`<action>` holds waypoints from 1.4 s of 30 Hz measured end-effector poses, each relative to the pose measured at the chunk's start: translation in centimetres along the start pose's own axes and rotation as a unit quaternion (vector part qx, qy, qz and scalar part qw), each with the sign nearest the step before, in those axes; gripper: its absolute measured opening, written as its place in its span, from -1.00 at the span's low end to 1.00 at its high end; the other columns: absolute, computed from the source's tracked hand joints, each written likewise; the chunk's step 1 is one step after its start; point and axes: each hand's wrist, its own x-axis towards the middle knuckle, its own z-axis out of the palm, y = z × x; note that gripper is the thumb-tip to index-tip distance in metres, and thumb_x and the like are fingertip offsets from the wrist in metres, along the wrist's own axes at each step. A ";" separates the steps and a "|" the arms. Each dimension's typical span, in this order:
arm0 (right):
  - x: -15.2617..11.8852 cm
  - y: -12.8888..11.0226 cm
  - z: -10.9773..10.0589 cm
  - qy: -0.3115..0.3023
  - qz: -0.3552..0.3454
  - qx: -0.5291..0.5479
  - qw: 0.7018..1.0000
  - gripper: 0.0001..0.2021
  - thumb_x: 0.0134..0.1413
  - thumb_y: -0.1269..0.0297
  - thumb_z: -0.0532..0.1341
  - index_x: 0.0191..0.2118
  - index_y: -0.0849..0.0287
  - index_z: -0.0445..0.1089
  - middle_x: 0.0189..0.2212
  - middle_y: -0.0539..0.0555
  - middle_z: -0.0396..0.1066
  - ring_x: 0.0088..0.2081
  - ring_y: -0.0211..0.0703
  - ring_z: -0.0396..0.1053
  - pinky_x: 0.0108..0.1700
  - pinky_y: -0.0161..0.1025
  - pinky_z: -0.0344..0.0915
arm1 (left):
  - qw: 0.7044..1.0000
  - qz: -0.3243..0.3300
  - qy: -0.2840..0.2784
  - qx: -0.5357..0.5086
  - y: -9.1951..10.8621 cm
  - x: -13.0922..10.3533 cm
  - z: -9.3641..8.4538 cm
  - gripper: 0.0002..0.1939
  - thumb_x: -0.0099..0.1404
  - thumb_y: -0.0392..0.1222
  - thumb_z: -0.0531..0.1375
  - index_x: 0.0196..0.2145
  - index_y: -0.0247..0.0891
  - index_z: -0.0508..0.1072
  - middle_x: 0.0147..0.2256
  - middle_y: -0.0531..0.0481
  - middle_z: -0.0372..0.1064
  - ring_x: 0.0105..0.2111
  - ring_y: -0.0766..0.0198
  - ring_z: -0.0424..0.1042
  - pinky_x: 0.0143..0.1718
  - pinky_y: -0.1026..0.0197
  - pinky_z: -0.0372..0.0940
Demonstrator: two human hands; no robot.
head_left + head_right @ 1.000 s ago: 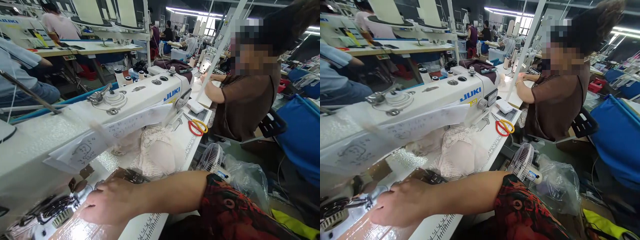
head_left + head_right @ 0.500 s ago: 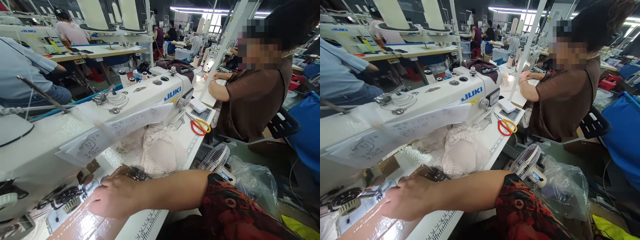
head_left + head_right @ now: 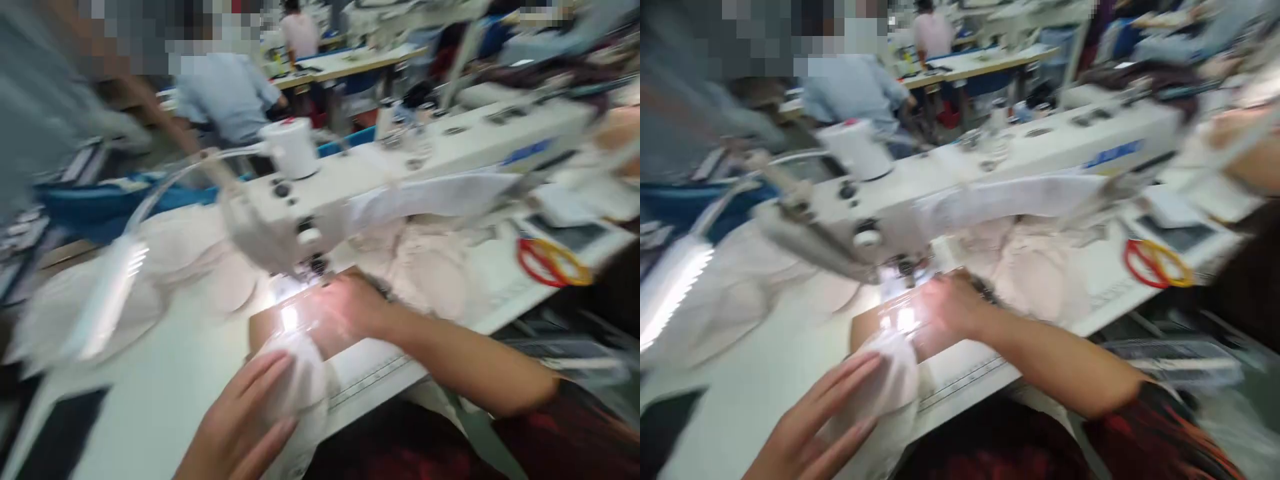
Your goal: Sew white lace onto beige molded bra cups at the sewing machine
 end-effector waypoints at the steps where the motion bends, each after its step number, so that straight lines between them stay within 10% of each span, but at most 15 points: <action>1: -0.1 0.1 0.2 0.008 -0.008 0.017 1.000 -0.78 0.16 0.38 0.12 -0.14 0.18 0.48 -0.31 0.09 0.49 -0.28 -0.11 0.36 -0.18 -0.17 0.26 | 1.000 -0.021 0.014 0.006 0.2 0.4 -0.7 -0.55 0.34 -0.05 0.18 0.16 -0.06 0.31 0.14 -0.11 0.30 0.09 0.04 0.35 0.07 0.06 0.34; 3: 0.0 0.3 0.7 0.032 -0.011 0.042 0.999 -0.70 0.20 0.46 0.03 -0.08 0.24 0.47 -0.26 0.16 0.49 -0.24 -0.08 0.37 -0.18 -0.15 0.25 | 0.995 -0.073 0.069 0.025 -0.1 1.9 -1.4 -0.55 0.34 -0.09 0.18 0.15 -0.13 0.29 0.15 -0.17 0.27 0.13 -0.01 0.29 0.13 -0.06 0.28; 7: -0.3 0.3 0.9 0.055 -0.017 0.034 0.998 -0.67 0.23 0.44 -0.01 -0.14 0.27 0.51 -0.33 0.18 0.49 -0.37 -0.10 0.35 -0.31 -0.16 0.22 | 0.987 -0.160 -0.013 -0.026 -1.7 4.3 -1.2 -0.75 0.28 -0.10 0.22 -0.13 -0.25 0.42 0.10 -0.20 0.29 0.11 -0.02 0.28 0.07 -0.06 0.31; 11: -0.6 0.3 0.9 0.062 -0.009 0.012 0.998 -0.66 0.24 0.41 0.00 -0.11 0.21 0.52 -0.26 0.15 0.52 -0.34 -0.12 0.42 -0.31 -0.17 0.28 | 0.983 -0.120 -0.057 -0.127 -1.0 4.4 -1.1 -0.88 0.33 -0.25 0.09 -0.39 -0.25 0.30 -0.09 -0.13 0.39 -0.08 0.14 0.36 -0.08 0.08 0.34; 17: -0.7 0.4 0.8 0.085 0.028 0.039 0.995 -0.65 0.29 0.32 -0.01 -0.03 0.21 0.48 -0.29 0.13 0.55 -0.36 -0.12 0.45 -0.35 -0.19 0.29 | 0.952 -0.059 -0.162 -0.255 0.2 5.4 -2.4 -0.82 0.38 -0.07 0.10 -0.29 -0.24 0.28 -0.37 0.03 0.33 -0.42 0.34 0.28 -0.40 0.28 0.25; 22: -1.0 -0.2 0.0 0.142 0.056 0.100 0.983 -0.71 0.27 0.22 0.04 -0.38 0.14 0.45 -0.56 0.00 0.42 -0.48 -0.19 0.35 -0.44 -0.26 0.20 | 0.977 -0.098 -0.089 -0.169 -2.0 8.4 -0.2 -0.71 0.24 -0.31 0.19 -0.07 -0.25 0.33 -0.08 -0.10 0.42 -0.10 0.13 0.42 -0.08 0.08 0.36; 31: -0.6 -0.5 0.7 0.053 -0.052 0.019 0.997 -0.76 0.26 0.30 0.07 -0.29 0.15 0.49 -0.48 0.03 0.41 -0.38 -0.18 0.36 -0.34 -0.23 0.17 | 0.995 -0.069 0.069 -0.005 -2.7 9.3 0.2 -0.78 0.32 -0.35 0.06 -0.09 -0.31 0.38 -0.20 -0.12 0.45 -0.18 0.15 0.42 -0.14 0.06 0.40; 42: -0.1 -1.0 1.1 0.055 0.000 -0.083 0.995 -0.71 0.21 0.32 0.09 -0.02 0.20 0.45 -0.24 0.11 0.51 -0.44 -0.16 0.36 -0.46 -0.19 0.16 | 0.994 0.057 -0.044 0.088 -2.8 9.0 2.5 -0.65 0.42 -0.19 0.01 0.05 -0.42 0.39 0.10 -0.31 0.37 0.09 0.02 0.37 0.05 -0.09 0.36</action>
